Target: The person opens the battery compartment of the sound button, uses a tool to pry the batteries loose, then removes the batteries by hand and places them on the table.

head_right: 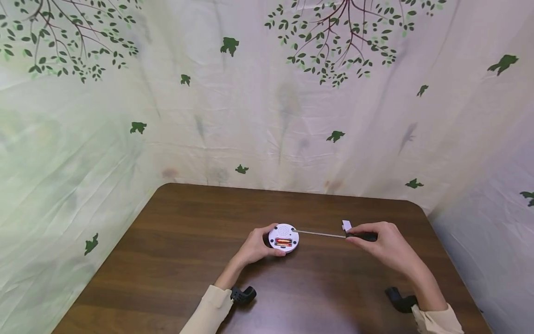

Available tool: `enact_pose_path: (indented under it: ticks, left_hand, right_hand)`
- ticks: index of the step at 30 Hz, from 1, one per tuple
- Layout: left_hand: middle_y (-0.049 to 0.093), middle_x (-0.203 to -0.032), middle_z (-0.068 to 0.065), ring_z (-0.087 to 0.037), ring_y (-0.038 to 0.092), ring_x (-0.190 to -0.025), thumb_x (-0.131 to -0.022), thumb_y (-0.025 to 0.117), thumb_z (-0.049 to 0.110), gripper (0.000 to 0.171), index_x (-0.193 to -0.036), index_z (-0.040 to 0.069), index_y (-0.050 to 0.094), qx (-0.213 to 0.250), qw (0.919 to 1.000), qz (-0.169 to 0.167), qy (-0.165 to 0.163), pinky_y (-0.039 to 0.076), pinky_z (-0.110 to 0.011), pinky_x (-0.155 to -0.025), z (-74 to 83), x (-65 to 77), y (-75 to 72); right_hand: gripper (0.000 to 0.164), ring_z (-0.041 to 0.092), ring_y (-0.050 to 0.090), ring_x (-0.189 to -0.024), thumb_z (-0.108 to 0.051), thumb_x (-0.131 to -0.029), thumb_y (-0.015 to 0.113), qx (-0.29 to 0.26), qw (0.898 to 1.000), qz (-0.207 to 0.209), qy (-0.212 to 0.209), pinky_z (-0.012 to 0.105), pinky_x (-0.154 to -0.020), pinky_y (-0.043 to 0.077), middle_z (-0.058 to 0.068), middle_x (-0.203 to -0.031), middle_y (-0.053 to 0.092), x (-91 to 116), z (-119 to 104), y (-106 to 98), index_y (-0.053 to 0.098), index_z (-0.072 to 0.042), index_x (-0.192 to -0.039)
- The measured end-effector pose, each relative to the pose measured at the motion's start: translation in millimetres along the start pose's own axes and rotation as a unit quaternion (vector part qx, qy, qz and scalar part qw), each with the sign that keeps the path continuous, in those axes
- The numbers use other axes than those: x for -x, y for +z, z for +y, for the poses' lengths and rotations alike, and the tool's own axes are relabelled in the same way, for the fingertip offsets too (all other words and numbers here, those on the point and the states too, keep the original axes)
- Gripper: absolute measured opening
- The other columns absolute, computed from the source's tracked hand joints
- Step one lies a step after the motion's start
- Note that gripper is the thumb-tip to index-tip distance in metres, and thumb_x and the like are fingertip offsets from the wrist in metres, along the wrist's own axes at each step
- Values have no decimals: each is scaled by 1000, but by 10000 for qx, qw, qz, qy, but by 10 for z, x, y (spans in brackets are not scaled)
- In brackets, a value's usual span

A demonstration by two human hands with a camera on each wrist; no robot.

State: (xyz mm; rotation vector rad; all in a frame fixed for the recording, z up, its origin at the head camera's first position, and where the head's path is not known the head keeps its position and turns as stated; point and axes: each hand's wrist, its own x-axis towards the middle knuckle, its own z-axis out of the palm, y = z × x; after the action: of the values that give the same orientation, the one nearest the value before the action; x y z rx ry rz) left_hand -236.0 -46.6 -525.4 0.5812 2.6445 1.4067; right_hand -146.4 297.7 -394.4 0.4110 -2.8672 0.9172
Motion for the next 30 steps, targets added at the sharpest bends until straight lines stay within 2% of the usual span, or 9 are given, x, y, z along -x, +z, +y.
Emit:
enact_pose_path:
  ticks: [2, 8, 12, 19, 25, 30]
  left_hand:
    - [69, -134, -19, -34, 62, -125, -67, 99, 27, 89, -144, 4, 60, 24, 10000, 38, 33, 46, -51, -110, -2, 2, 0]
    - [69, -134, -19, -35, 62, -124, -67, 99, 27, 88, -143, 4, 61, 5, 10000, 67, 26, 46, -52, -109, -7, 15, 3]
    - [68, -135, -20, -36, 61, -125, -67, 99, 27, 89, -144, 3, 60, 24, 10000, 59, -2, 45, -53, -109, -7, 17, 1]
    - [67, -136, -21, -37, 60, -126, -66, 100, 28, 91, -144, 2, 59, 20, 9999, 90, -49, 45, -53, -110, 5, 24, -8]
    - [66, -138, -21, -39, 59, -127, -66, 100, 28, 92, -145, 3, 59, 23, 9998, 76, -160, 45, -54, -110, 19, 29, -3]
    - [66, -138, -22, -40, 58, -128, -66, 100, 28, 91, -145, 3, 59, 96, 9997, 91, -208, 45, -55, -110, 32, 30, -2]
  right_hand:
    - [18, -5, 63, -85, -33, -91, 80, 47, 9998, -125, -117, 23, -68, 50, -4, -104, 80, -49, -41, -7, 82, -26, -108]
    - [18, -2, 64, -84, -32, -90, 81, -129, 9979, -561, -279, 22, -66, 48, -3, -105, 80, -173, -152, 4, 82, -24, -106]
    - [17, -2, 64, -84, -31, -89, 83, 72, 9974, -581, -430, 22, -64, 48, -2, -103, 80, -234, -190, 3, 83, -22, -104]
    - [14, 10, 74, -90, -24, -86, 84, 540, 9946, -672, -570, 21, -65, 49, -1, -104, 81, -346, -308, -36, 84, -23, -100]
    - [11, 2, 60, -74, -29, -86, 84, 995, 9897, -955, -380, 25, -57, 42, -7, -101, 80, -476, -507, -53, 84, -28, -98]
    - [10, 2, 57, -59, -26, -88, 82, 1235, 9807, -1407, -566, 25, -53, 40, -11, -81, 76, -664, -693, -97, 84, -22, -97]
